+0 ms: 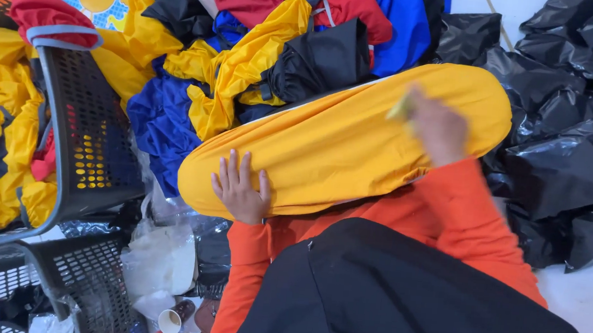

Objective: Fitting yellow fabric covers onto a motorcycle seat to trim excess material, cleaning them with a sponge, and then folding and bagging the finished covers.

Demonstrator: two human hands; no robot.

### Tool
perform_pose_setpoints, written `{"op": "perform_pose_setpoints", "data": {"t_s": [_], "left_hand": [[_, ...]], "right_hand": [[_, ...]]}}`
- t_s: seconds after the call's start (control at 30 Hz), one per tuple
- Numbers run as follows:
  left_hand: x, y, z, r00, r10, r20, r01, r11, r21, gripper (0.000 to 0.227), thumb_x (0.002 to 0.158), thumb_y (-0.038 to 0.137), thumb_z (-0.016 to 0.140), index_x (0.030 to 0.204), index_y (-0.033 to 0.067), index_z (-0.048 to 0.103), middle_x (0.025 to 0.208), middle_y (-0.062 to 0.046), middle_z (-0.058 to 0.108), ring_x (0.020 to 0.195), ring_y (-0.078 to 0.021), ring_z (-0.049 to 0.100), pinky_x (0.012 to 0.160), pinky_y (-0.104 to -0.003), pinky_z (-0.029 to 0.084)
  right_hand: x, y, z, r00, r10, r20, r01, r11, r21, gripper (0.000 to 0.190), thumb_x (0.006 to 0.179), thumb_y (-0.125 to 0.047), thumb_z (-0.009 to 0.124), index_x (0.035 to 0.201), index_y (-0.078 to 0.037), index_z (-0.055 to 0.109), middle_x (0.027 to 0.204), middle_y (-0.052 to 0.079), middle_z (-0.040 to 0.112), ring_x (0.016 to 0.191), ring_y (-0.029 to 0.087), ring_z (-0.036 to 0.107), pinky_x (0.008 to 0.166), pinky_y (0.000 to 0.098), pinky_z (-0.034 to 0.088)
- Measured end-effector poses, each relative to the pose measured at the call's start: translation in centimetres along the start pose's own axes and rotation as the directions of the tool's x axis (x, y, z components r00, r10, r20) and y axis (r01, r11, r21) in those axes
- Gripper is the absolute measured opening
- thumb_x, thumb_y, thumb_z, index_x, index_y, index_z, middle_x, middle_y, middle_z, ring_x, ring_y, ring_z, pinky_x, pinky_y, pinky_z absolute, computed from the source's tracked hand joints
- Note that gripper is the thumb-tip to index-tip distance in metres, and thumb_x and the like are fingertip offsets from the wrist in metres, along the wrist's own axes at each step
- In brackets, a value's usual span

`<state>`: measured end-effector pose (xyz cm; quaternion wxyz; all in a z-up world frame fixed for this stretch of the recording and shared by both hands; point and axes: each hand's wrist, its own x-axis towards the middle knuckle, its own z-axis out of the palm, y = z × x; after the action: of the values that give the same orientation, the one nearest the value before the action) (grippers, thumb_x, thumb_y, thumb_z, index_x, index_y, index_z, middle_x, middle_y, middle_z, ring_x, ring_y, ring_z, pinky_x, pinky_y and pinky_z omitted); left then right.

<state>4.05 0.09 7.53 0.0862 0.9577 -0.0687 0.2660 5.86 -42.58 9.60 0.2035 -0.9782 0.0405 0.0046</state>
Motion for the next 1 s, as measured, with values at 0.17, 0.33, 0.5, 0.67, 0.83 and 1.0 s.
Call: {"op": "perform_pose_setpoints", "data": {"t_s": [0.17, 0.33, 0.5, 0.67, 0.83, 1.0], "left_hand": [[1.5, 2.1, -2.8, 0.996, -0.035, 0.078, 0.038, 0.998, -0.042, 0.052, 0.091, 0.034, 0.065, 0.138, 0.0138, 0.065, 0.151, -0.011, 0.056, 0.141, -0.0356, 0.048, 0.119, -0.053, 0.023], [1.6, 2.2, -2.7, 0.998, -0.021, 0.061, 0.021, 1.0, -0.006, 0.049, 0.09, 0.033, 0.065, 0.136, 0.0149, 0.066, 0.149, -0.012, 0.059, 0.137, -0.0361, 0.053, 0.118, -0.054, 0.025], [1.3, 2.2, -2.7, 0.998, -0.007, 0.069, 0.008, 1.0, -0.006, 0.051, 0.089, 0.031, 0.065, 0.137, 0.0149, 0.065, 0.149, -0.012, 0.058, 0.138, -0.0364, 0.052, 0.118, -0.054, 0.027], [1.0, 1.5, -3.0, 0.998, 0.019, 0.063, -0.02, 1.0, 0.012, 0.053, 0.09, 0.032, 0.066, 0.14, 0.013, 0.064, 0.148, -0.013, 0.059, 0.138, -0.0369, 0.051, 0.119, -0.054, 0.025], [-1.1, -0.8, -1.2, 0.937, -0.215, -0.276, 0.171, 0.97, -0.175, 0.039, 0.084, 0.013, 0.066, 0.123, 0.0088, 0.068, 0.141, -0.015, 0.059, 0.142, -0.046, 0.043, 0.121, -0.057, 0.031], [-1.7, -4.9, -1.0, 0.58, -0.794, -0.181, 0.557, 0.549, -0.623, 0.038, 0.102, 0.025, 0.045, 0.131, 0.0033, 0.056, 0.138, -0.019, 0.054, 0.126, -0.0348, 0.052, 0.11, -0.044, 0.039]], "right_hand": [[0.2, 9.4, -4.3, 0.853, 0.27, -0.446, -0.466, 0.778, -0.421, 0.066, 0.089, -0.018, 0.077, 0.151, -0.022, 0.056, 0.077, 0.01, 0.072, 0.056, 0.03, 0.069, 0.051, 0.0423, 0.054], [-0.4, -4.6, -9.7, 0.919, 0.349, -0.186, -0.164, 0.763, 0.625, 0.063, 0.095, -0.007, 0.053, 0.155, -0.022, 0.039, 0.089, 0.006, 0.058, 0.056, 0.017, 0.047, 0.049, 0.0351, 0.039], [-0.4, -10.4, 1.3, 0.931, -0.29, -0.222, 0.345, 0.899, 0.271, 0.051, 0.092, -0.031, 0.062, 0.14, -0.014, 0.061, 0.093, 0.01, 0.072, 0.073, 0.033, 0.066, 0.062, 0.0434, 0.049], [2.9, 0.1, -0.4, 0.989, 0.15, 0.006, -0.147, 0.956, 0.253, 0.054, 0.1, -0.051, 0.054, 0.14, -0.015, 0.06, 0.114, 0.02, 0.069, 0.092, 0.041, 0.066, 0.078, 0.0497, 0.05], [-0.9, 18.4, -2.7, 0.748, 0.33, -0.576, -0.557, 0.784, -0.274, 0.048, 0.09, -0.014, 0.071, 0.138, -0.018, 0.067, 0.089, 0.011, 0.074, 0.062, 0.03, 0.068, 0.056, 0.0398, 0.054], [-8.9, 18.7, -5.5, 0.864, 0.207, -0.459, -0.274, 0.958, -0.084, 0.055, 0.094, -0.009, 0.082, 0.144, 0.003, 0.063, 0.106, 0.026, 0.074, 0.081, 0.043, 0.07, 0.073, 0.0468, 0.056]]}}
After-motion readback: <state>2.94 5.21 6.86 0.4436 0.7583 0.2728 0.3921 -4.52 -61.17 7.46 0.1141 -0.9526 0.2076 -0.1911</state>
